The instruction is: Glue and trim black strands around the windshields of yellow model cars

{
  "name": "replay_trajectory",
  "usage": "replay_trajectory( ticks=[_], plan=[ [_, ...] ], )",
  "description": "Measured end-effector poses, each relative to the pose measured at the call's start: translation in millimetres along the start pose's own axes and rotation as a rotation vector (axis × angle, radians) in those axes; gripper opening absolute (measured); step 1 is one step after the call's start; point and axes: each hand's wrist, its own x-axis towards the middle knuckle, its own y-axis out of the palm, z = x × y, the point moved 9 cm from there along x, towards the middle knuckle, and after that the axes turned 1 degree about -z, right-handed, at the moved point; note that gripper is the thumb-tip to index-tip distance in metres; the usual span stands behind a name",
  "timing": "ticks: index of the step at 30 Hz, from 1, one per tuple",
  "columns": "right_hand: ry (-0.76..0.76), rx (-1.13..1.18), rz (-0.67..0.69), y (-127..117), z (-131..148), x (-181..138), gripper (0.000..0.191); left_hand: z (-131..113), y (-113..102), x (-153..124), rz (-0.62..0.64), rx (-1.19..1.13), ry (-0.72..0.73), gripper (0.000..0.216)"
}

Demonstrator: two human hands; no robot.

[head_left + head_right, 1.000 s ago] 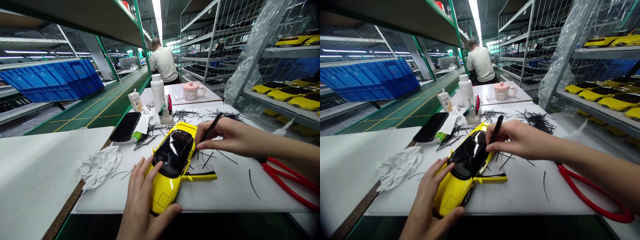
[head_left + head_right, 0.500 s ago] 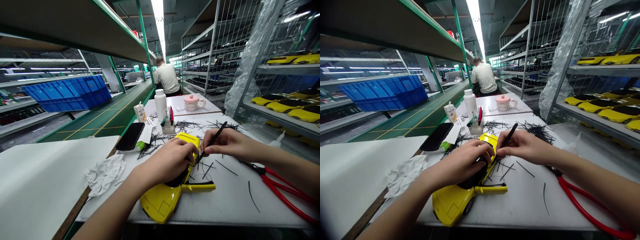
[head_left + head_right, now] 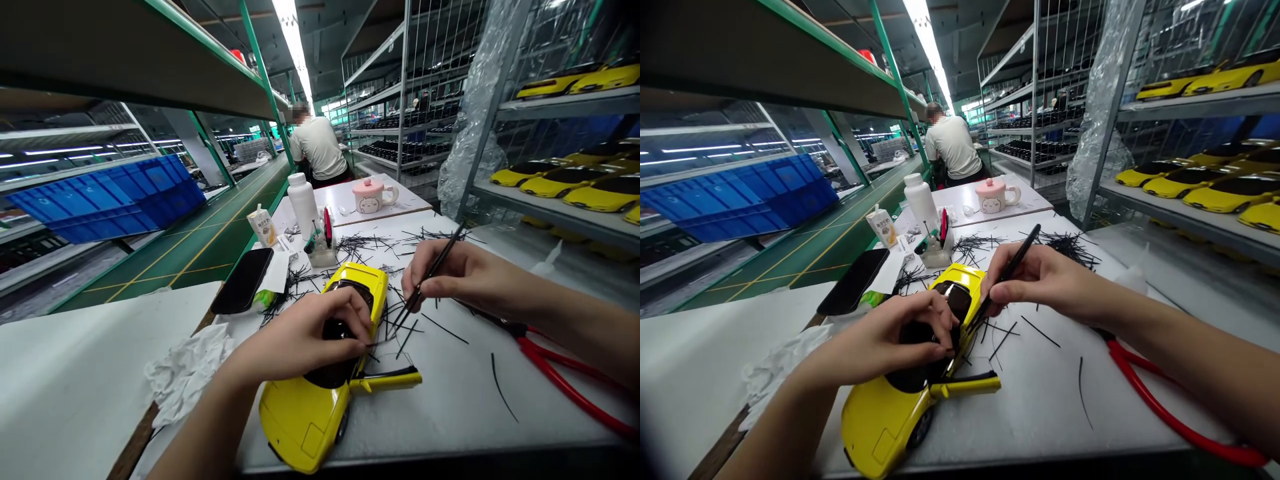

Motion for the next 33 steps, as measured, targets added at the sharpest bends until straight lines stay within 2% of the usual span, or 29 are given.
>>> replay_trajectory(
  ticks=[2, 6, 10, 15, 18, 21, 24, 26, 30, 33],
  plan=[
    [-0.021, 0.013, -0.001, -0.8, 3.8, -2.4, 0.014, -2.0, -1.0, -3.4, 0.0, -0.082, -0.018, 0.017],
    [-0.046, -0.011, -0.017, -0.2, 9.5, -5.6, 0.01, -1.8, -2.4, -4.3, -0.11, -0.357, -0.039, 0.024],
    [-0.059, -0.109, -0.049, 4.1, 15.5, -7.3, 0.01, 0.2, 9.9, 0.2, -0.159, -0.566, -0.062, 0.022],
    [-0.152, -0.298, -0.095, 8.4, 30.8, -13.5, 0.011, -0.6, 8.6, -1.5, -0.228, -0.464, -0.055, 0.021],
    [-0.224, -0.3, -0.202, -3.0, 43.2, -19.1, 0.008, 0.8, -8.2, -7.6, -0.3, -0.388, -0.026, 0.026],
    [-0.22, -0.287, -0.291, -13.7, 45.4, -19.8, 0.007, 4.9, -29.0, -14.6, -0.397, -0.354, -0.012, 0.029],
    [-0.141, -0.395, -0.16, 0.2, 31.2, -12.7, 0.009, 8.9, -40.3, -18.8, -0.447, -0.303, -0.029, 0.031],
    [-0.125, -0.491, -0.049, 13.3, 19.9, -10.9, 0.008, 12.0, -41.1, -19.9, -0.432, -0.274, -0.064, 0.031],
    [-0.176, -0.698, 0.055, 27.6, 4.6, -14.8, 0.004, 15.4, -46.2, -26.6, -0.397, -0.232, -0.121, 0.028],
    [-0.228, -0.778, 0.125, 36.4, -1.2, -17.8, 0.005, 15.6, -63.9, -38.0, -0.456, -0.159, -0.125, 0.023]
  ],
)
